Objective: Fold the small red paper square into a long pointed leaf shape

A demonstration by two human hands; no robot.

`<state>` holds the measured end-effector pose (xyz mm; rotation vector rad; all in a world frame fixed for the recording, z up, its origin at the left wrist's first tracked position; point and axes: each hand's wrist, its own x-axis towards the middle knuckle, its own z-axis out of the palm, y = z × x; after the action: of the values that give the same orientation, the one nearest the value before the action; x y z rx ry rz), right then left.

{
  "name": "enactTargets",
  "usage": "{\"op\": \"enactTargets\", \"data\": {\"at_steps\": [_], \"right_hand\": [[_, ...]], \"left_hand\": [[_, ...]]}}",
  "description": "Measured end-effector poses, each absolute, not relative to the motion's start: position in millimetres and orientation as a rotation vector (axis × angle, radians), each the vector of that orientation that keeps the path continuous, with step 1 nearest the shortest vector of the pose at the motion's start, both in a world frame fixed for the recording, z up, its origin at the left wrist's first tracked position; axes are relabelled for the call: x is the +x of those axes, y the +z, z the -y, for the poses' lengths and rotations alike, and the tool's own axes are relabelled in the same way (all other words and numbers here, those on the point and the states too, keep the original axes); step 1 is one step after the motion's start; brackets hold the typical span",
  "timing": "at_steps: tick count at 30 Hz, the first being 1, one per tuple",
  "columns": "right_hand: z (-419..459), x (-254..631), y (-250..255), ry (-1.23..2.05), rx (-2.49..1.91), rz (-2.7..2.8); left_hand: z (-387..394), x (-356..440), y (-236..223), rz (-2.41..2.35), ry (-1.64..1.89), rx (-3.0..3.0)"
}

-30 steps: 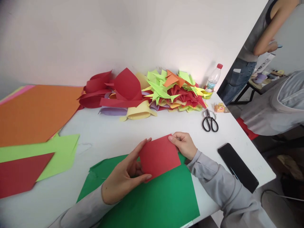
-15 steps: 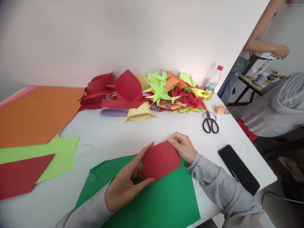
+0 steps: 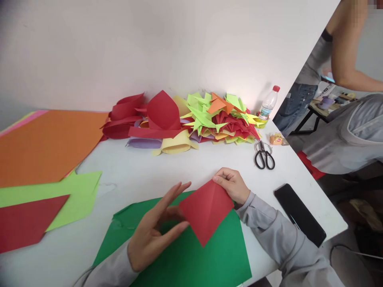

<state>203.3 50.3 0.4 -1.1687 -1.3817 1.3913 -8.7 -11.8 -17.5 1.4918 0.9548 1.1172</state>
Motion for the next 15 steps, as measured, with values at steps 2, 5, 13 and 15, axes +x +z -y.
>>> {"op": "enactTargets", "data": {"at_steps": [2, 5, 13, 15], "right_hand": [[-45.2, 199.6, 0.7, 1.489, -1.132, 1.536], [-34.9, 191.1, -1.1, 1.516, -1.062, 1.801], [-26.3, 184.2, -6.3, 1.455, -1.007, 1.91], [-26.9, 184.1, -6.5, 1.488, -1.011, 1.887]], "left_hand": [[6.9, -10.6, -11.5, -0.956, 1.123, 1.353], [1.6, -9.2, -2.6, -0.973, 0.886, 1.308], [2.6, -4.0, -9.0, -1.024, 0.811, 1.694], [2.3, -4.7, -12.1, -1.033, 0.807, 1.693]]}}
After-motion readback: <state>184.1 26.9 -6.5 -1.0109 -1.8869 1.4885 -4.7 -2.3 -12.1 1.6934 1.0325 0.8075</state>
